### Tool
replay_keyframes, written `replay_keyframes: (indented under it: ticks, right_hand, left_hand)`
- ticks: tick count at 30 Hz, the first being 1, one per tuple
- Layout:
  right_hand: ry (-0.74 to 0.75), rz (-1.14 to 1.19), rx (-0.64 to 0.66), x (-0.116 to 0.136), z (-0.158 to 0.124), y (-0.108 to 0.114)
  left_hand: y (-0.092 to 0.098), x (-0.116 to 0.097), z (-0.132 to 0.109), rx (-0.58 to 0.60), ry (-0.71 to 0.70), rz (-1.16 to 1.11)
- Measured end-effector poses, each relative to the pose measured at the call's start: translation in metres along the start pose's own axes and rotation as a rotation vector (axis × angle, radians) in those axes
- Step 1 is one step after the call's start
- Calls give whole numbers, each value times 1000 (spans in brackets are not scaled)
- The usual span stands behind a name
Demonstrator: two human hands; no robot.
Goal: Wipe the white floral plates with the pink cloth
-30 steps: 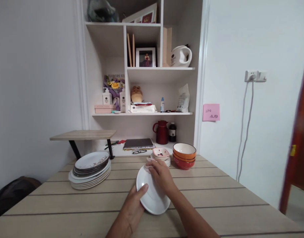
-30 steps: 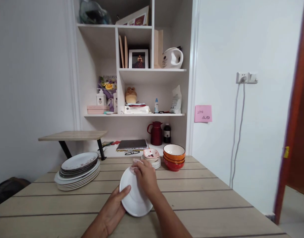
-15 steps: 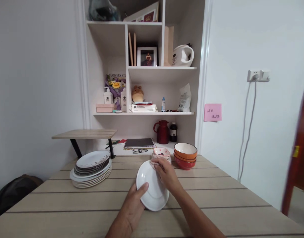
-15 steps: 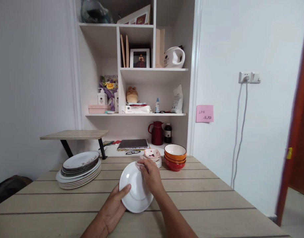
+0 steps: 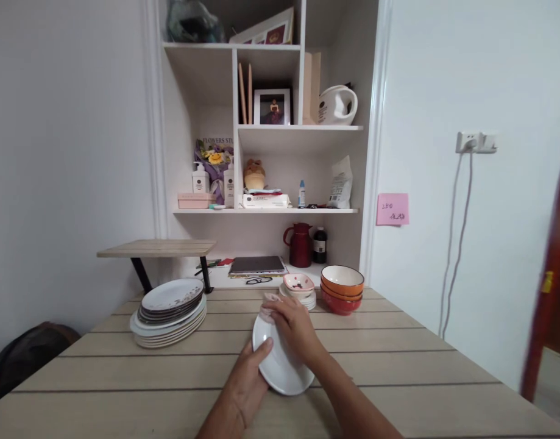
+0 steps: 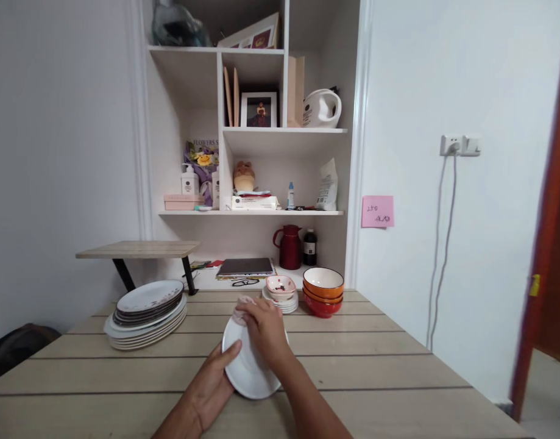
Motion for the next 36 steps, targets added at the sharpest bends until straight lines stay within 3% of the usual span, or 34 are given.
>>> replay_keyframes:
  ticks: [4,9,16,21,28,33,36]
  right_hand:
    - [-125,222,-115,-34,1,25]
    - [-428,564,19,-50,-11,26]
    - [-411,674,-49,-44,-11,22]
    - [-474,887,-209,-57,-16,5]
    - [-617,1191,-562,-77,-33,-19]
    - [-674,1227,-744,-82,-45,-26]
    - [-666,1170,-662,-84,-43,-24]
  left_hand:
    - [0,-2,-1,29,7,17]
    - [6,-10,-2,49,-29,58]
    - [15,-14,-3,-7,41,62]
    - [21,-17,3,30,42,-97]
    - [14,-29,6,179,-151,-252]
    - [-3,-28,-4,76,-163,-123]
    - [1,-30,-6,-64,-156,-11]
Point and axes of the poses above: each hand's wrist, its own z-axis towards the middle knuckle, its own y-axis out of the back of the hand, x = y × z, the point moved 8 cm from there along z, towards the middle knuckle, and after that the axes turned 12 degrees about z, right-handed, at the moved point
